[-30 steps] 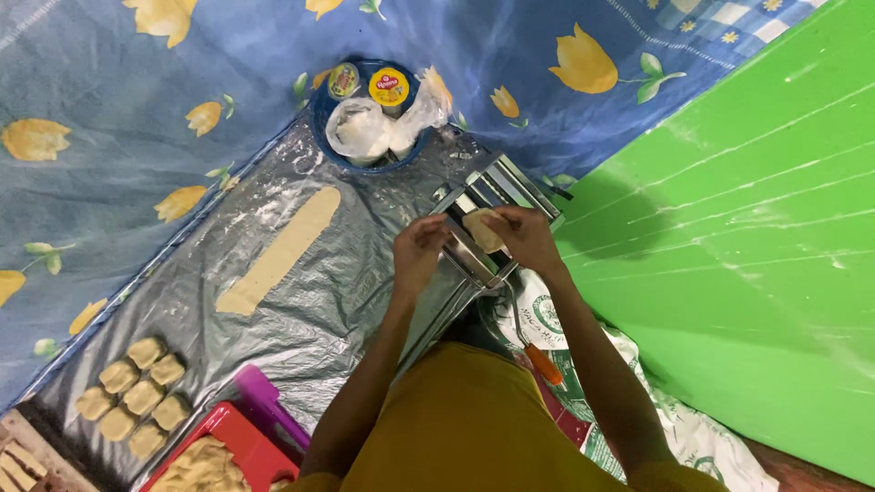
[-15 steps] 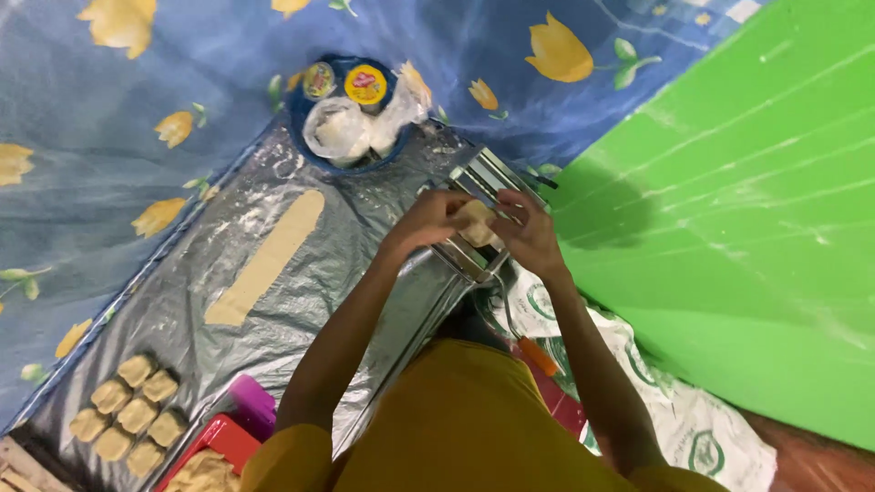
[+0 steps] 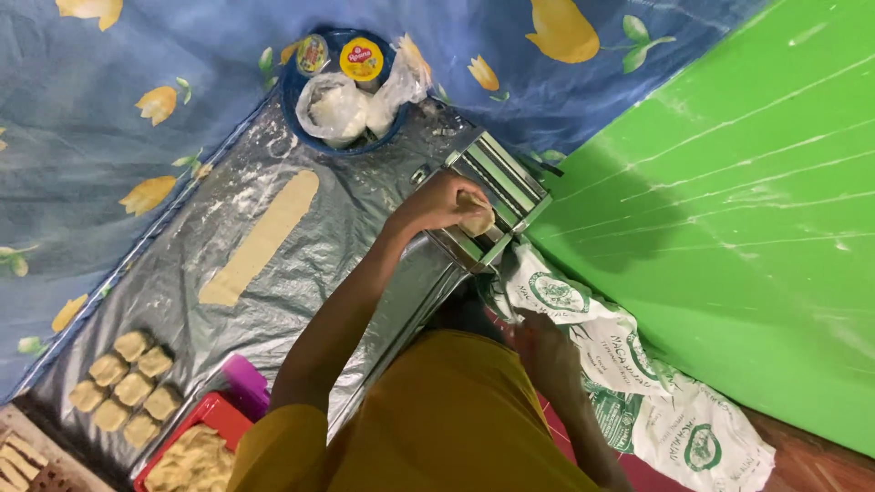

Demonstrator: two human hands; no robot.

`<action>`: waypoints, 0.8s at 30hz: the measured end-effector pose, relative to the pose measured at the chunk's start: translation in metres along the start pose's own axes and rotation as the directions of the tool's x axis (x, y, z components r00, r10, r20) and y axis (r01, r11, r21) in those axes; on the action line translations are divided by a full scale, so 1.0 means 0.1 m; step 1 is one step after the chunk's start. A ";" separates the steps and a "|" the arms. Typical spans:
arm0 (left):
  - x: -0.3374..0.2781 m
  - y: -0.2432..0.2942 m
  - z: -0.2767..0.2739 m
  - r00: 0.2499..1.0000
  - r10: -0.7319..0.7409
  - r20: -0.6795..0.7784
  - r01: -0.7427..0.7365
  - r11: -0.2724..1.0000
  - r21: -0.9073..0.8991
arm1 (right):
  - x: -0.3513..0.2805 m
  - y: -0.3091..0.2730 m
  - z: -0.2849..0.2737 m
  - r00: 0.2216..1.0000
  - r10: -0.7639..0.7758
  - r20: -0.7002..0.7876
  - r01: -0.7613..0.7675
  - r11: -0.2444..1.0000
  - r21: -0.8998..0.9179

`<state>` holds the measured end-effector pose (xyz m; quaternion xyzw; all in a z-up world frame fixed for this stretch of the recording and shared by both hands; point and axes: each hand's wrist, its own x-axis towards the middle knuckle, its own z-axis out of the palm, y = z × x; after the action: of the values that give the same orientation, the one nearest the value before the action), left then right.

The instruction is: Flattening and shaping pieces of dough using a manual pasta machine and hand folding.

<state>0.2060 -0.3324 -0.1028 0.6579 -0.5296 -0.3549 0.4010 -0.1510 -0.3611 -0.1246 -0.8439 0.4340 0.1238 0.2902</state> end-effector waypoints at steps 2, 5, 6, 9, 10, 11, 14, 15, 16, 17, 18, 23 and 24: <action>0.05 -0.01 0.02 1.000 0.009 0.016 -0.009 1.000 0.018 | 0.11 0.10 -0.02 0.966 -0.130 -0.223 0.128 0.992 -0.022; 0.10 -0.05 0.05 1.000 0.003 0.009 -0.003 0.999 0.047 | 0.21 0.01 -0.22 0.873 -0.263 -0.411 0.279 0.960 -0.021; 0.09 -0.06 0.09 1.000 -0.011 0.002 0.010 0.999 0.054 | 0.20 -0.04 -0.29 0.882 -0.261 -0.392 0.298 0.954 0.035; 0.12 -0.09 0.11 0.998 0.017 -0.056 -0.012 0.997 0.078 | 0.28 -0.08 -0.45 0.874 -0.177 -0.453 0.234 0.970 0.073; 0.12 -0.08 0.11 0.998 0.015 -0.059 -0.011 0.997 0.079 | 0.43 -0.03 -0.48 0.874 -0.180 -0.452 0.237 0.969 0.073; 0.12 -0.07 0.11 0.997 0.005 -0.079 -0.001 0.999 0.047 | 0.57 0.01 -0.51 0.858 -0.212 -0.467 0.254 0.967 0.028; 0.06 0.01 0.12 0.991 -0.012 -0.131 0.017 0.999 0.042 | 0.85 0.12 -0.54 0.857 -0.225 -0.464 0.240 0.970 -0.028; 0.05 0.04 0.13 0.987 -0.007 -0.161 0.019 0.997 0.074 | 0.93 0.16 -0.55 0.867 -0.202 -0.456 0.207 0.978 -0.039; 0.05 0.02 0.16 0.986 -0.012 -0.166 0.025 0.997 0.073 | 1.02 0.23 -0.51 0.868 -0.208 -0.451 0.212 0.976 -0.041; 0.05 0.00 0.19 0.981 -0.001 -0.192 0.011 0.998 0.054 | 1.12 0.30 -0.48 0.893 -0.191 -0.409 0.195 0.980 -0.032; 0.04 -0.03 0.21 0.976 0.007 -0.218 0.001 0.999 0.037 | 1.21 0.35 -0.43 0.915 -0.175 -0.362 0.179 0.984 -0.022; 0.00 -0.05 0.26 0.961 0.003 -0.278 -0.009 1.000 -0.021 | 1.82 0.75 0.20 0.794 -0.546 -0.268 0.452 0.825 -0.340; -0.01 -0.02 0.27 0.952 -0.005 -0.306 -0.005 0.999 -0.033 | 1.89 0.76 0.32 0.863 -0.469 -0.190 0.451 0.883 -0.132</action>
<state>0.1830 -0.3355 -0.1157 0.6980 -0.4553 -0.2575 0.4890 -0.0988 -0.5010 -0.2663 -0.9426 0.2437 -0.0236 0.2270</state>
